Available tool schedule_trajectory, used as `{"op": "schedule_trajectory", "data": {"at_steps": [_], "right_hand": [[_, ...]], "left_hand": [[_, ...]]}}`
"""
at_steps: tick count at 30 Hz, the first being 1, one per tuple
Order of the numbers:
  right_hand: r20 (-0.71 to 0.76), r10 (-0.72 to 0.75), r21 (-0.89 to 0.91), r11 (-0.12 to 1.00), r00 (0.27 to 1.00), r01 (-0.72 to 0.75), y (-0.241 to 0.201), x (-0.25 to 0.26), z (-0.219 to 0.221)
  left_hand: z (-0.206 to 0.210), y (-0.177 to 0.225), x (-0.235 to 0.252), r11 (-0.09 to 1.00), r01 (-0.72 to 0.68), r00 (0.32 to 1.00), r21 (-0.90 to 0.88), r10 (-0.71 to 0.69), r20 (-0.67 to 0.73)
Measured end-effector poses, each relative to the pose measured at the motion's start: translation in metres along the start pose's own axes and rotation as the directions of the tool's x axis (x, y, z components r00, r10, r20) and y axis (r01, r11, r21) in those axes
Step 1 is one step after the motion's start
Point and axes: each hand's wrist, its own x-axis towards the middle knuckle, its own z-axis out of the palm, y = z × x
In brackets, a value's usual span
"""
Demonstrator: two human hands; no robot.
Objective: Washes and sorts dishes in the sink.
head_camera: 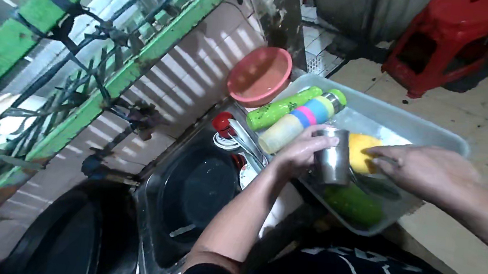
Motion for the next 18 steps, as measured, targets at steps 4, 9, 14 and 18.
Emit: {"op": "schedule_trajectory", "data": {"at_steps": [4, 9, 14, 18], "right_hand": [[-0.002, -0.026, 0.001, 1.0, 1.0, 0.026, 0.002, 0.0, 0.002], [0.047, -0.015, 0.005, 1.0, 0.999, 0.015, 0.006, 0.001, 0.003], [-0.041, -0.089, 0.008, 0.996, 0.995, 0.089, 0.01, 0.0, 0.01], [-0.019, -0.041, -0.014, 0.999, 0.999, 0.041, 0.011, 0.0, 0.012]], "left_hand": [[0.016, -0.003, 0.036, 0.962, 0.111, 0.994, -0.248, -0.106, 0.033], [-0.007, 0.008, 0.004, 0.968, -0.04, 0.999, -0.247, 0.043, 0.01], [-0.095, -0.004, -0.105, 0.883, -0.331, 0.938, -0.333, 0.27, -0.216], [-0.189, -0.084, -0.16, 0.994, -0.047, 0.625, 0.095, 0.103, -0.774]]}}
